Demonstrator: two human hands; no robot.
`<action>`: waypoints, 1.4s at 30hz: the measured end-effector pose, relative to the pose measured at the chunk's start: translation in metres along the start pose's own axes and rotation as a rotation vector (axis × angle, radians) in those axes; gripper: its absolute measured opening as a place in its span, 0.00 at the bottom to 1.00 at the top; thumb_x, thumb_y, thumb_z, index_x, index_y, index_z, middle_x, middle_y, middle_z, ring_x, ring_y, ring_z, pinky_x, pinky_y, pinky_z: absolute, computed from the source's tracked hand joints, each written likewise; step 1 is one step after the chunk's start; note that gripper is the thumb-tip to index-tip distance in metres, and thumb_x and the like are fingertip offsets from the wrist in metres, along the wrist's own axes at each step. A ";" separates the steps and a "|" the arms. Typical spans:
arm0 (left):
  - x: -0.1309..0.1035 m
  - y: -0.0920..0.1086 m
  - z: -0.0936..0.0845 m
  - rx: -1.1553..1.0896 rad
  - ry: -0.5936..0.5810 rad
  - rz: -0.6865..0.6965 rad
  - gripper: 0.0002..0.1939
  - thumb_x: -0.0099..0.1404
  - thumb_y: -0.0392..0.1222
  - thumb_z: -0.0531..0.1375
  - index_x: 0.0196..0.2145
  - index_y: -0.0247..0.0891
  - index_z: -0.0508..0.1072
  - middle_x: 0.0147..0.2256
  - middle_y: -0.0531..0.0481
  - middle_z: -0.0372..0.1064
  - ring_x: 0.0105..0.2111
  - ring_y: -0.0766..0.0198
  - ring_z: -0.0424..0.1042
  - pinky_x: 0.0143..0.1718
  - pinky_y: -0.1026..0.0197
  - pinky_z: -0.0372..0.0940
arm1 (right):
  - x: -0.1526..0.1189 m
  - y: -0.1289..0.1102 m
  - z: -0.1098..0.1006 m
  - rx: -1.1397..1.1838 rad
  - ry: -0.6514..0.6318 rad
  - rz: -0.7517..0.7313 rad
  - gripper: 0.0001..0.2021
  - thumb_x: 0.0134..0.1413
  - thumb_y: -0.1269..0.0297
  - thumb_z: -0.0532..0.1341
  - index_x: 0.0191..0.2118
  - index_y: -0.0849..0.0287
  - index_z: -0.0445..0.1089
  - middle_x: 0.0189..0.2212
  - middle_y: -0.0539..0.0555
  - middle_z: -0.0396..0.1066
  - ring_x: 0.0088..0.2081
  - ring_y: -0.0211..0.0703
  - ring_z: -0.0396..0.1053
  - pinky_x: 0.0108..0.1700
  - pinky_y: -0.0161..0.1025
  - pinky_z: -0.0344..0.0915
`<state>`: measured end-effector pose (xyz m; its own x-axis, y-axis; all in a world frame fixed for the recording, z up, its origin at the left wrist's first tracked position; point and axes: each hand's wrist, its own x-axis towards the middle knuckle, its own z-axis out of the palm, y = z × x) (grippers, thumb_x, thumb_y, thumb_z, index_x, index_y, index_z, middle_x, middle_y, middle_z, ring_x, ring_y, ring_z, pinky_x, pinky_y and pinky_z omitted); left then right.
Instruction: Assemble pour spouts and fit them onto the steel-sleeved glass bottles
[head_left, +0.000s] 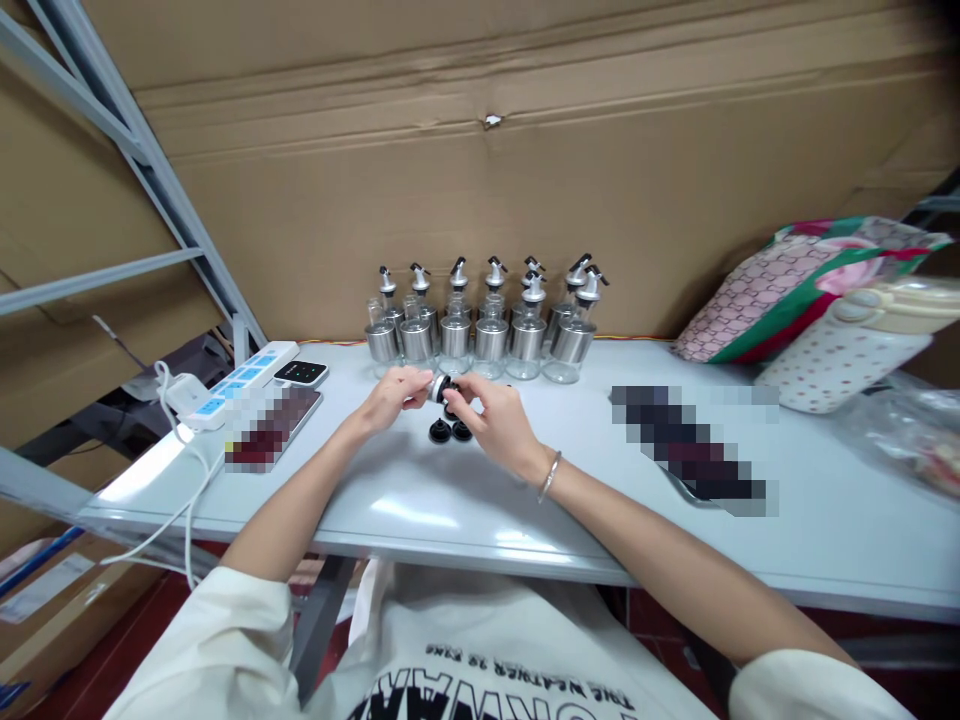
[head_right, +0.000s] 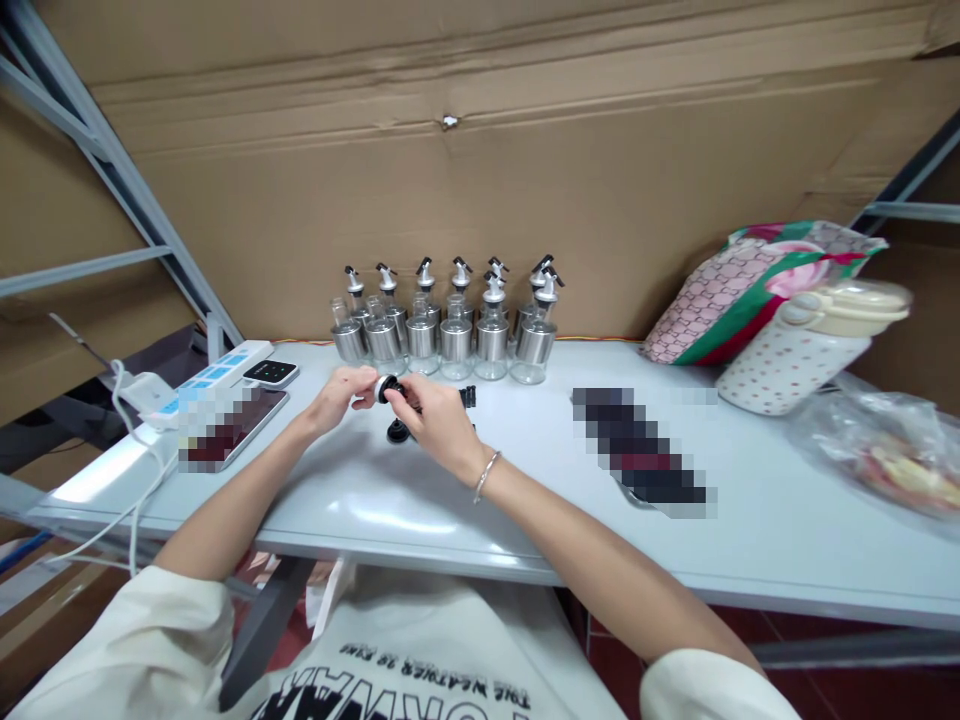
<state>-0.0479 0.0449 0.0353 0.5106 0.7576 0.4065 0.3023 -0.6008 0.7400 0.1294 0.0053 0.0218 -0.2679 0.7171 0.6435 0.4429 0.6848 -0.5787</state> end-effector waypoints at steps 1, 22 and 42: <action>0.000 0.000 0.000 -0.017 -0.006 -0.005 0.26 0.64 0.57 0.46 0.14 0.39 0.50 0.14 0.55 0.46 0.17 0.70 0.49 0.20 0.62 0.52 | 0.001 0.004 -0.002 -0.083 -0.005 -0.091 0.13 0.61 0.56 0.52 0.33 0.58 0.67 0.26 0.55 0.71 0.28 0.43 0.67 0.34 0.39 0.61; 0.000 -0.001 0.002 -0.330 -0.096 -0.202 0.27 0.61 0.60 0.50 0.16 0.40 0.47 0.12 0.59 0.43 0.14 0.74 0.44 0.19 0.64 0.41 | 0.013 0.021 -0.020 -0.501 0.027 -0.698 0.10 0.65 0.68 0.49 0.43 0.64 0.66 0.34 0.60 0.72 0.41 0.44 0.70 0.43 0.42 0.68; -0.007 -0.052 -0.011 0.498 0.181 -0.275 0.14 0.68 0.49 0.46 0.38 0.39 0.65 0.29 0.53 0.66 0.30 0.63 0.65 0.35 0.62 0.58 | 0.011 0.038 -0.029 -0.414 -0.162 -0.192 0.10 0.57 0.75 0.55 0.44 0.62 0.68 0.39 0.60 0.71 0.42 0.47 0.68 0.44 0.45 0.66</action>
<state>-0.0759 0.0732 -0.0003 0.2278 0.9076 0.3527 0.7674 -0.3903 0.5086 0.1679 0.0355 0.0218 -0.4932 0.6165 0.6137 0.6667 0.7211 -0.1885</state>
